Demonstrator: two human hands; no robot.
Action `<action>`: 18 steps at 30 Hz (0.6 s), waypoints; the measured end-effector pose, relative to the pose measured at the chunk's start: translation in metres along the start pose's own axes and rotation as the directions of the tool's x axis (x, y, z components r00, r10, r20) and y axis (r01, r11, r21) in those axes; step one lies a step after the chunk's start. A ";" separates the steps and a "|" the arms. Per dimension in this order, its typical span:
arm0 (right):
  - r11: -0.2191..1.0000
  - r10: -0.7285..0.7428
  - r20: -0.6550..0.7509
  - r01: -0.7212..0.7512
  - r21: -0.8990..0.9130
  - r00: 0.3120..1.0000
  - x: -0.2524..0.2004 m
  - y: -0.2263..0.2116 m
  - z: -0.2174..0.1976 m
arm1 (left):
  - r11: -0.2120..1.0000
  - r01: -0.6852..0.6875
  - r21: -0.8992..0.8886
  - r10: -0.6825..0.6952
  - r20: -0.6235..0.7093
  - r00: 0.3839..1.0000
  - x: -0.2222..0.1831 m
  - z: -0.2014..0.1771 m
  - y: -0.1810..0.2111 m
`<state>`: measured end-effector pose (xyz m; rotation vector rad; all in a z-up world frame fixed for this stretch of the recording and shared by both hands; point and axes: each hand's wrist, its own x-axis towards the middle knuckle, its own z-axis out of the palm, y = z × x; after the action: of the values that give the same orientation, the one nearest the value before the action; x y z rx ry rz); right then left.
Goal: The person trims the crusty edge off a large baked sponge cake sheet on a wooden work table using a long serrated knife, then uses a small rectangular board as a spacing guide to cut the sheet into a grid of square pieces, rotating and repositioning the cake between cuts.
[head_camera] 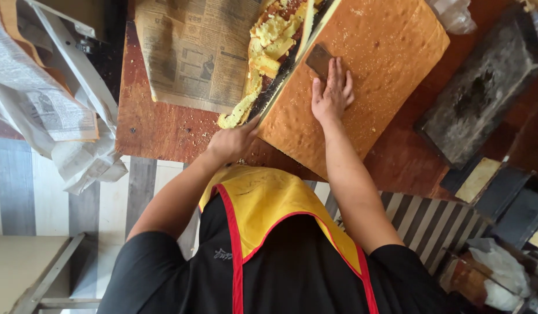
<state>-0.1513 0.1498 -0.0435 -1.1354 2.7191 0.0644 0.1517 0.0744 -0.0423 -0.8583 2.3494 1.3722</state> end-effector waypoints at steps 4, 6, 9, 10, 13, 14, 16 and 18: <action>0.998 -0.051 -0.025 0.052 0.045 0.998 0.001 0.008 0.005 | 1.000 0.004 0.000 -0.004 -0.012 1.000 -0.031 0.021 -0.031; 0.995 -0.058 -0.042 0.061 0.073 0.997 -0.001 0.002 -0.003 | 0.999 0.038 0.003 -0.038 -0.016 0.999 -0.031 0.022 -0.037; 0.987 -0.023 -0.036 0.029 0.161 0.999 -0.009 -0.003 -0.013 | 0.997 0.068 -0.025 -0.071 -0.133 0.989 -0.022 0.028 -0.042; 0.977 -0.049 -0.065 0.061 0.203 0.997 -0.012 0.001 -0.010 | 0.996 0.071 -0.051 -0.080 -0.197 0.977 -0.016 0.026 -0.040; 0.948 -0.141 -0.210 0.193 0.253 0.968 -0.025 0.018 0.004 | 0.992 0.056 -0.110 -0.085 -0.276 0.957 -0.010 0.010 -0.021; 0.923 -0.196 -0.319 0.284 0.259 0.927 -0.030 0.025 0.011 | 0.990 0.043 -0.137 -0.081 -0.287 0.955 -0.010 0.003 -0.013; 0.918 -0.152 -0.348 0.263 0.297 0.925 -0.052 0.033 0.009 | 0.987 -0.001 -0.160 -0.046 -0.289 0.956 -0.008 0.016 -0.019; 0.911 -0.101 -0.375 0.237 0.339 0.921 -0.074 0.046 0.009 | 0.983 -0.046 -0.178 -0.008 -0.289 0.957 -0.008 0.027 -0.025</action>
<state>-0.1318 0.2348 -0.0395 -1.3598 2.7236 -0.7271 0.1722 0.0919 -0.0689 -1.1628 2.4736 1.5850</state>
